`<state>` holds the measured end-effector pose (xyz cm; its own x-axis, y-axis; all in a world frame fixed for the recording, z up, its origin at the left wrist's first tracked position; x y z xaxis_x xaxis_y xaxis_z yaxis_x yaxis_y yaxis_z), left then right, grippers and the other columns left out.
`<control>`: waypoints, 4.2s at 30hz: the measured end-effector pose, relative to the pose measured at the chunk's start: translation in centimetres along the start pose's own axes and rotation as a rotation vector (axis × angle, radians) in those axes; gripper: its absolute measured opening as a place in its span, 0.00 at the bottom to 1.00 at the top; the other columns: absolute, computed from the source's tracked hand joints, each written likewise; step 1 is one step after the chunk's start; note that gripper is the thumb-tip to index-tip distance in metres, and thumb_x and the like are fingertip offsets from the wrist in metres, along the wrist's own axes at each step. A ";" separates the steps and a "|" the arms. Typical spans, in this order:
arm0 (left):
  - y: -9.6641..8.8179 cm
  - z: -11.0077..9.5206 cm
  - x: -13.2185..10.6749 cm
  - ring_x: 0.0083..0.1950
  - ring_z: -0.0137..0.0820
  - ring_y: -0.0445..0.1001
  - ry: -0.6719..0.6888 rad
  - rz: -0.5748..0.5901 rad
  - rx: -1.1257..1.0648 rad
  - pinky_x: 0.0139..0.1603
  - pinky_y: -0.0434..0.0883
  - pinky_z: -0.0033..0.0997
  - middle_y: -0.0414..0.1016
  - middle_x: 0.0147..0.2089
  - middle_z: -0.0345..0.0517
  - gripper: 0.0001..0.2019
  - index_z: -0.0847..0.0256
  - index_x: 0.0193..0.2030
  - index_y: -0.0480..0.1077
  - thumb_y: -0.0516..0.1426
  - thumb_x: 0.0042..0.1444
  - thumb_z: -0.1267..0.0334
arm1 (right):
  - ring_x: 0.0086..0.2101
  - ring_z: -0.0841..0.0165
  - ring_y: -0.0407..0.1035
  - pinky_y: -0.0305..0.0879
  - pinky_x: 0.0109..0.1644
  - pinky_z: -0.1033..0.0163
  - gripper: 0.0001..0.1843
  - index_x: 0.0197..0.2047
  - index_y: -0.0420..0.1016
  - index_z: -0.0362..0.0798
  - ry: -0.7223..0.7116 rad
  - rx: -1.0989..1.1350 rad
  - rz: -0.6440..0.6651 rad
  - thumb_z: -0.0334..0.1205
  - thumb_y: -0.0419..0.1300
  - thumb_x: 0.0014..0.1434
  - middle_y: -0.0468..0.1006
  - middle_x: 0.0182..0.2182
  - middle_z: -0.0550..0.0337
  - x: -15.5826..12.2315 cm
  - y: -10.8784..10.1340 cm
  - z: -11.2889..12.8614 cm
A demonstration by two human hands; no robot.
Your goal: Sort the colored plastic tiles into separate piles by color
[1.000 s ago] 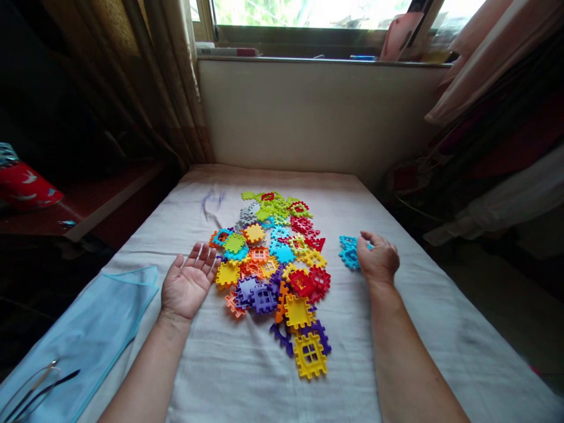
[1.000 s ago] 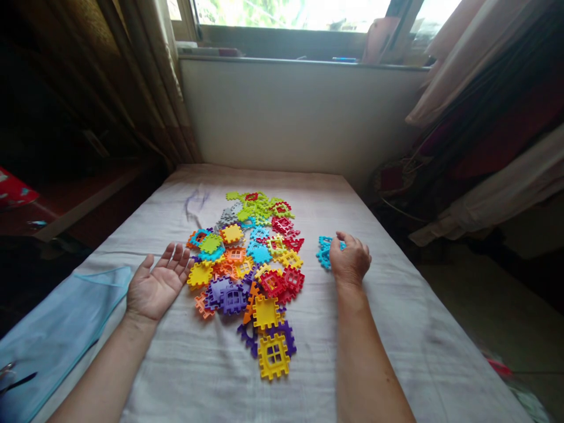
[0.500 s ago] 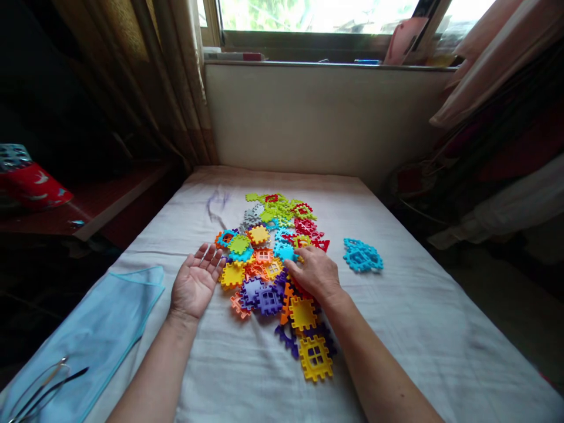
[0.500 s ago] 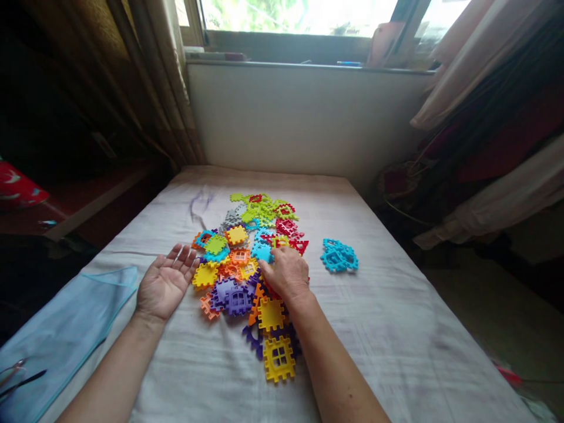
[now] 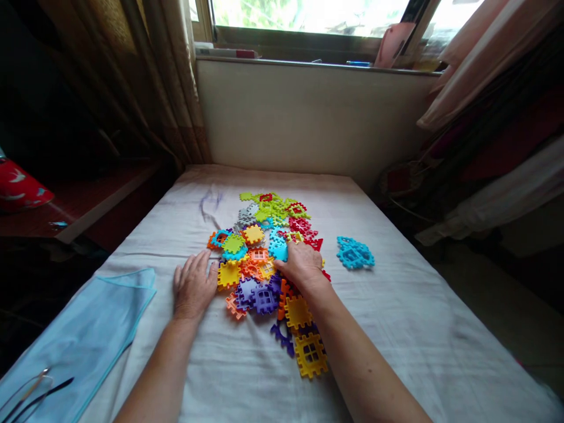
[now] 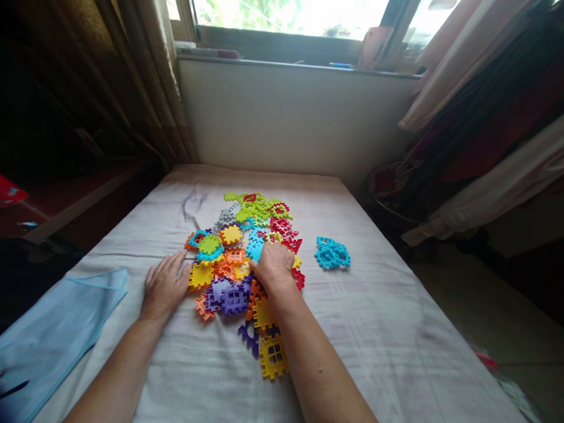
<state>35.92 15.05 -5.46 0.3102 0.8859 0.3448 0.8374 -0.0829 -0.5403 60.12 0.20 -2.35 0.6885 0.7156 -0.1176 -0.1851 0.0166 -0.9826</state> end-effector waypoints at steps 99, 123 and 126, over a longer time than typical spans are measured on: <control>1.8 -3.6 -0.1 0.60 0.40 0.72 0.258 0.089 0.049 0.65 0.65 0.45 0.75 0.56 0.52 0.19 0.60 0.53 0.72 0.52 0.59 0.55 | 0.41 0.56 0.71 0.66 0.47 0.51 0.23 0.48 0.79 0.45 0.481 0.383 -0.641 0.46 0.54 0.55 0.79 0.40 0.48 -1.6 -2.8 -23.9; 2.8 -1.5 4.0 0.55 0.47 0.73 0.148 0.009 0.389 0.58 0.65 0.48 0.78 0.52 0.53 0.18 0.56 0.51 0.73 0.56 0.56 0.55 | 0.43 0.60 0.72 0.66 0.52 0.55 0.17 0.38 0.81 0.49 0.089 0.485 -0.599 0.45 0.53 0.54 0.81 0.40 0.52 0.5 -2.7 -15.2; 2.7 -1.7 3.9 0.53 0.46 0.74 0.141 -0.006 0.392 0.58 0.66 0.48 0.79 0.51 0.53 0.18 0.57 0.51 0.74 0.55 0.57 0.56 | 0.44 0.59 0.72 0.66 0.52 0.55 0.17 0.38 0.81 0.47 0.041 0.497 -0.600 0.43 0.53 0.54 0.81 0.41 0.50 0.5 -2.8 -14.1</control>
<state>40.13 17.53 -4.26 0.3872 0.8123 0.4361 0.6128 0.1267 -0.7800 70.88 -9.38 -1.68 0.7936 0.4592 0.3992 -0.0585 0.7106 -0.7012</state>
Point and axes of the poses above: each hand's wrist, its own x-axis towards the middle knuckle, its own y-axis out of the palm, z = x × y, the point moved 10 cm from there along x, towards the middle knuckle
